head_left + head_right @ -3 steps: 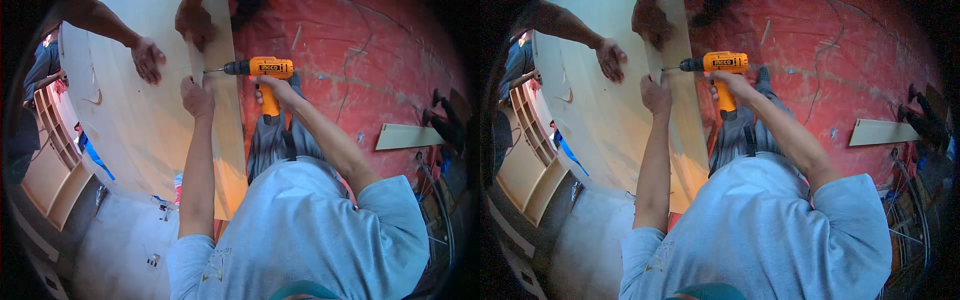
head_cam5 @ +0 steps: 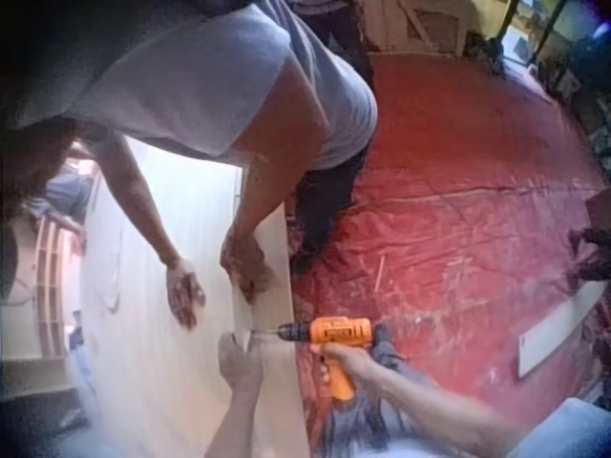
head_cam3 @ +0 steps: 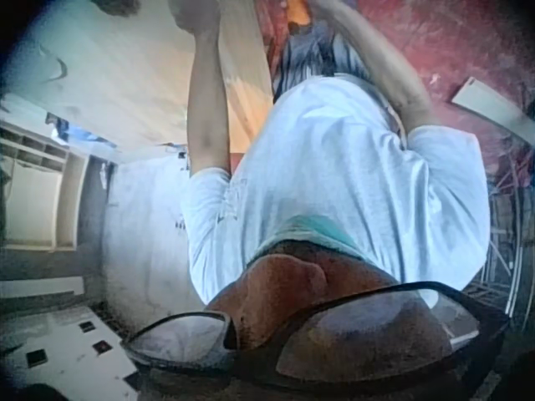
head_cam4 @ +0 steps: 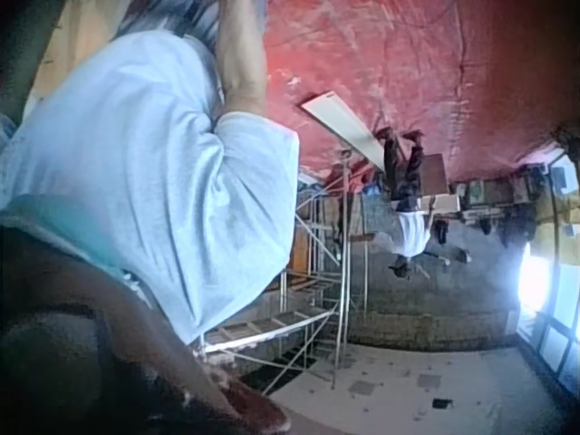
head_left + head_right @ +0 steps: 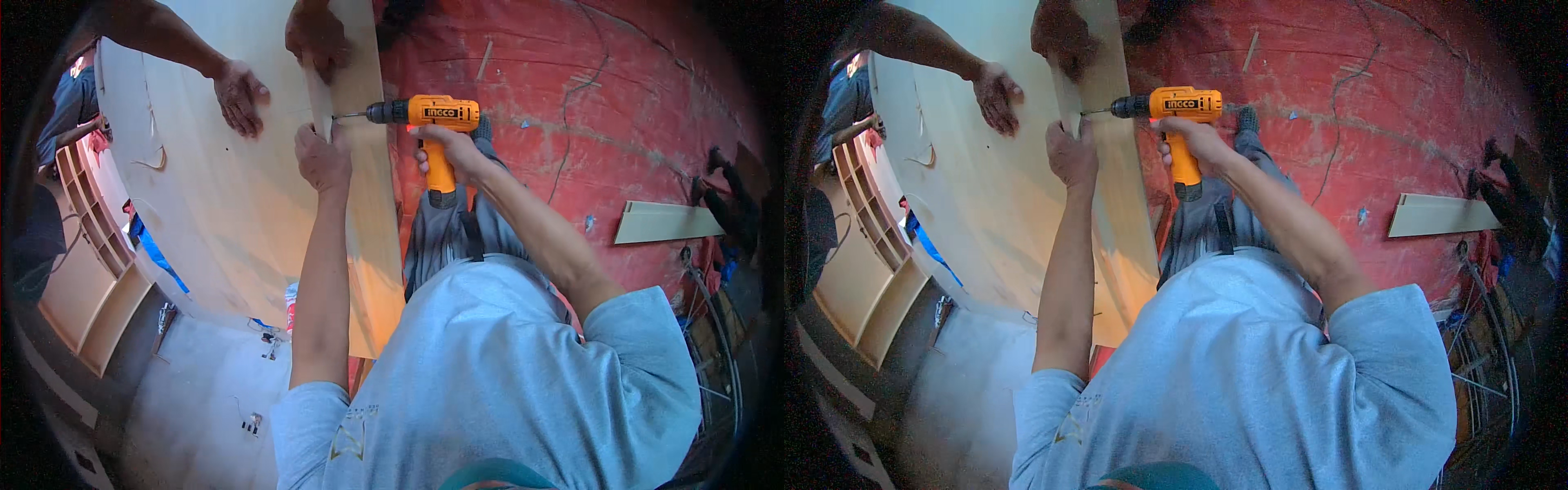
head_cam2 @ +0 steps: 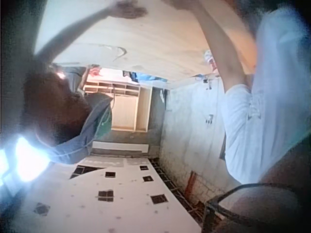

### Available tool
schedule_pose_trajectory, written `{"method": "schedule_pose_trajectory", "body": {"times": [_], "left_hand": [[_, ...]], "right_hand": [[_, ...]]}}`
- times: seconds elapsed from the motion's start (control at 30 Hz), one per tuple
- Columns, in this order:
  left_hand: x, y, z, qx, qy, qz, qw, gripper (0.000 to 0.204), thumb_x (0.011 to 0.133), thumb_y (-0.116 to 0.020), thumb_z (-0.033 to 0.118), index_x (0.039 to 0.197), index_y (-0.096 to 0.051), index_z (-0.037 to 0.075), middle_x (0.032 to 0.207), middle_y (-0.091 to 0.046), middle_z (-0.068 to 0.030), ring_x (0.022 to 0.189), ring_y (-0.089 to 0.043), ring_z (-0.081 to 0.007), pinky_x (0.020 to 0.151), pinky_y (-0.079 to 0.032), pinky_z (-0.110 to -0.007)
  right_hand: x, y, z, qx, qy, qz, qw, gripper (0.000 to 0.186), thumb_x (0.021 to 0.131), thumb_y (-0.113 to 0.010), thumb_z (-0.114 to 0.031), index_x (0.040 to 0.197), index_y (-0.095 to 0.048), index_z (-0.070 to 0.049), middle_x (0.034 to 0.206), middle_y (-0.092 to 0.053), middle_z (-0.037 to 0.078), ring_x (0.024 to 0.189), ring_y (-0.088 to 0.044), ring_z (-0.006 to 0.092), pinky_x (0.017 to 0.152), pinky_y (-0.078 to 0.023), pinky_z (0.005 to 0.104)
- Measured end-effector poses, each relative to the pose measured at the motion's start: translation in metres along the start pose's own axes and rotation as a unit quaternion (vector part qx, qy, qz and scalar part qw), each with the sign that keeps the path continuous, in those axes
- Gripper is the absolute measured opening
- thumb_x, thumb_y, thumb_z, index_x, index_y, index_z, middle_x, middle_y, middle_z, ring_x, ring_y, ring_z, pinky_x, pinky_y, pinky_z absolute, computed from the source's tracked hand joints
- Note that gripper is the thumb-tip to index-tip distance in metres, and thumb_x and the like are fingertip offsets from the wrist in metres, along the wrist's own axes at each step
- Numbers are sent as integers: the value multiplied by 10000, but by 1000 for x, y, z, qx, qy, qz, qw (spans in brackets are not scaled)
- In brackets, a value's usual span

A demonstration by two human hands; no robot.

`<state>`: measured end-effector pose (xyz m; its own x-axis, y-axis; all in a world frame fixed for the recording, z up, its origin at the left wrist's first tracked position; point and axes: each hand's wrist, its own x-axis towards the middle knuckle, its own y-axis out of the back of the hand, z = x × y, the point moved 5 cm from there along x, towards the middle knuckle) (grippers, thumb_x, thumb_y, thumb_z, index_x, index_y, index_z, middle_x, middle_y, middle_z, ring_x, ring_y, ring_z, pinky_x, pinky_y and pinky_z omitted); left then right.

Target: The person aligns wooden boards and drives screws into the wood using an electric drill.

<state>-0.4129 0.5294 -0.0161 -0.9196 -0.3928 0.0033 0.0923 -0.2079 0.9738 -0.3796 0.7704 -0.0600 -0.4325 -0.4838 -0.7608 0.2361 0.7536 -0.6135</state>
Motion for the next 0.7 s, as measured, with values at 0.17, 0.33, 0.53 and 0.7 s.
{"method": "schedule_pose_trajectory", "body": {"times": [0.17, 0.33, 0.53, 0.7], "left_hand": [[3, -3, -1, -3, 24, -31, 999, 500, 888, -783, 390, 1137, -563, 17, 1134, -644, -195, 1084, -628, -416, 890, -516, -526], [0, -6, -8, 9, 16, -22, 1000, 513, 884, -785, 397, 1122, -554, 6, 1122, -637, -201, 1078, -624, -423, 891, -515, -532], [-1, -5, -10, 9, 0, 1, 1000, 483, 888, -785, 405, 1092, -591, 12, 1057, -658, -193, 1006, -664, -415, 844, -526, -523], [1, -7, -10, 8, -2, 12, 1000, 501, 873, -799, 424, 1080, -600, 14, 1062, -666, -189, 1009, -667, -411, 837, -530, -522]], "right_hand": [[1, 0, 2, 15, -2, 13, 1000, 263, 923, -763, -263, 1030, -598, -89, 727, -613, 54, 577, -609, 162, 522, -532, 312], [-2, -1, -3, 4, 2, -9, 1000, 269, 922, -765, -256, 1043, -593, -87, 718, -610, 60, 565, -603, 160, 500, -519, 305], [-3, -1, -5, -5, 19, 1, 1000, 265, 925, -760, -257, 1022, -586, -82, 699, -605, 61, 547, -609, 165, 500, -527, 314], [5, 7, -1, -5, 14, -10, 1000, 267, 921, -766, -252, 1019, -585, -81, 700, -611, 66, 548, -613, 170, 508, -533, 314]]}}
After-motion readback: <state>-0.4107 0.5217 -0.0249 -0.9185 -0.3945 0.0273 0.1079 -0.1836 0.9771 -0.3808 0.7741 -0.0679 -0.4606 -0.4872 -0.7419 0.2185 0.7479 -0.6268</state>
